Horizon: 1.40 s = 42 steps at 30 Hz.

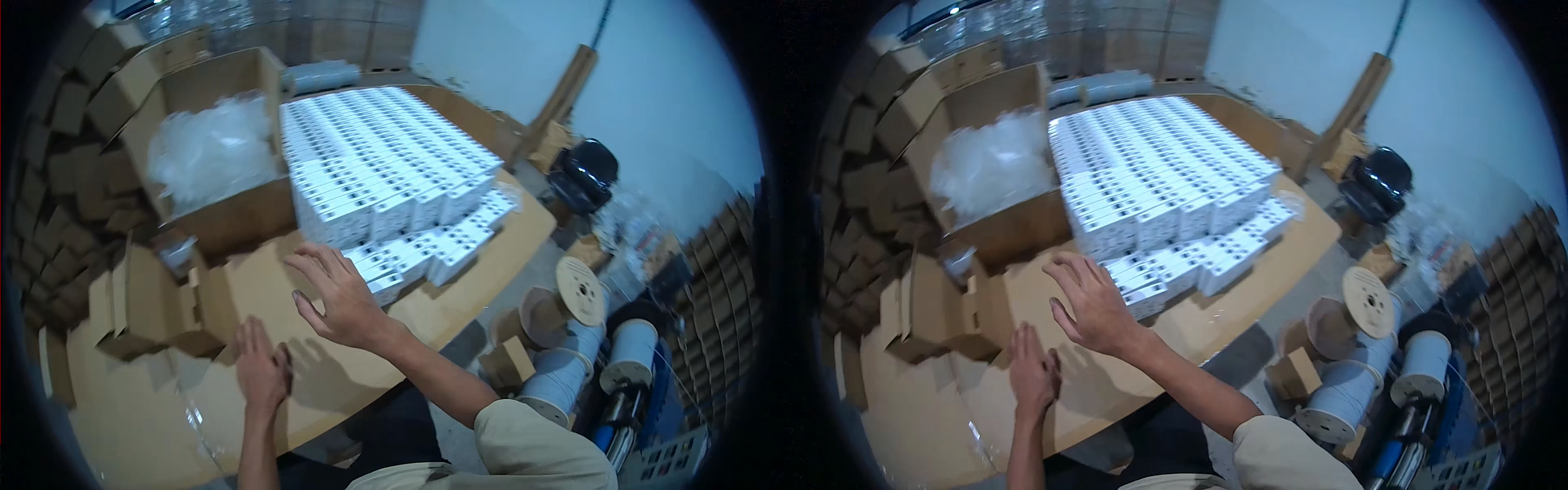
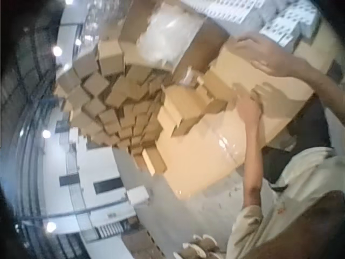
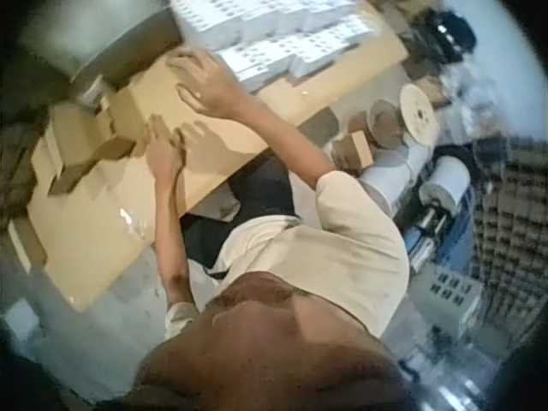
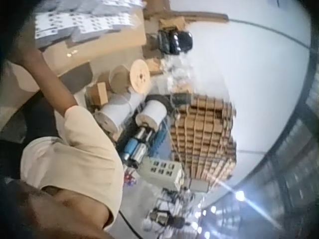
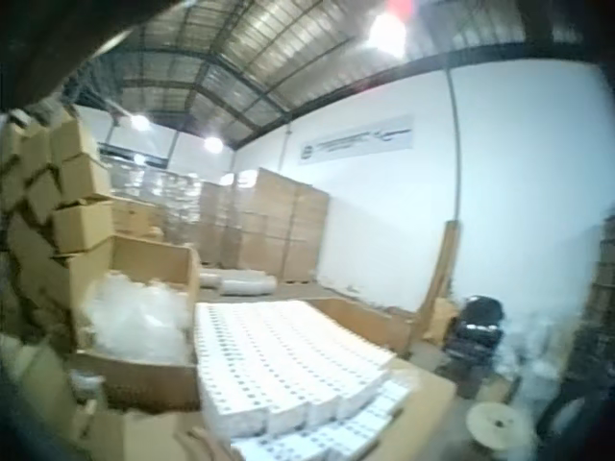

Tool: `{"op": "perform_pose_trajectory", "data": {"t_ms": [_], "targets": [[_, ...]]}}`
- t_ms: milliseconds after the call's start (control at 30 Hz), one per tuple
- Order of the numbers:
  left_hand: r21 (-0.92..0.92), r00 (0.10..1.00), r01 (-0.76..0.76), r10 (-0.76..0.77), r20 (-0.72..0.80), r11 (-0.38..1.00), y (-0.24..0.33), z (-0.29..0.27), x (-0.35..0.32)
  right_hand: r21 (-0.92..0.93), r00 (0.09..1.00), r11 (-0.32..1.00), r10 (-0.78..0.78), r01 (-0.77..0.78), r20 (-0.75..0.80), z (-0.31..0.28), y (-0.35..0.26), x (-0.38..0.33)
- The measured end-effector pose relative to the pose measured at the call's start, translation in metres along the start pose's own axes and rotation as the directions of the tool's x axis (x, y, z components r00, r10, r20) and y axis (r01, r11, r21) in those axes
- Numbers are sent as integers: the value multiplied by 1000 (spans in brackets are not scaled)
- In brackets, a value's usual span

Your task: Packing small white product boxes into bubble wrap bags and placing them into larger cardboard boxes.

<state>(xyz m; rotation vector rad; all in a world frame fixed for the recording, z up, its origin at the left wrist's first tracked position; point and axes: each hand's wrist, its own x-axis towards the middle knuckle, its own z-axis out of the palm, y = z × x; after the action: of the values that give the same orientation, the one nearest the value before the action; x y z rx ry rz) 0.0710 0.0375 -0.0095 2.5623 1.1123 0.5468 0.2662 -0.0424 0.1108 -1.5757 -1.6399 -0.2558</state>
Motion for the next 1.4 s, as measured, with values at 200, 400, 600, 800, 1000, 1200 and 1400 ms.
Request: {"op": "perform_pose_trajectory", "data": {"t_ms": [200,400,600,800,1000,1200,1400], "targets": [[-9,998,-48,47,-39,999,-4,15,47,-175,967,964,164,-199,-196,-83,68,-53],[-10,994,-103,103,-35,995,-25,25,79,-297,854,846,297,-443,-427,-149,150,-109],[-25,991,-125,124,-53,992,-28,26,84,-368,819,756,376,-541,-432,-173,214,-157],[-51,991,-124,121,-62,991,-34,30,86,-415,844,747,369,-519,-390,-170,236,-179],[-52,992,-114,111,-67,992,-38,29,83,-364,834,772,370,-521,-410,-170,229,-175],[-67,990,-136,132,-56,988,-34,30,84,-354,842,767,453,-535,-291,-182,239,-201],[-70,992,-123,119,-51,990,-37,30,81,-370,823,735,496,-568,-277,-190,214,-201]]}}
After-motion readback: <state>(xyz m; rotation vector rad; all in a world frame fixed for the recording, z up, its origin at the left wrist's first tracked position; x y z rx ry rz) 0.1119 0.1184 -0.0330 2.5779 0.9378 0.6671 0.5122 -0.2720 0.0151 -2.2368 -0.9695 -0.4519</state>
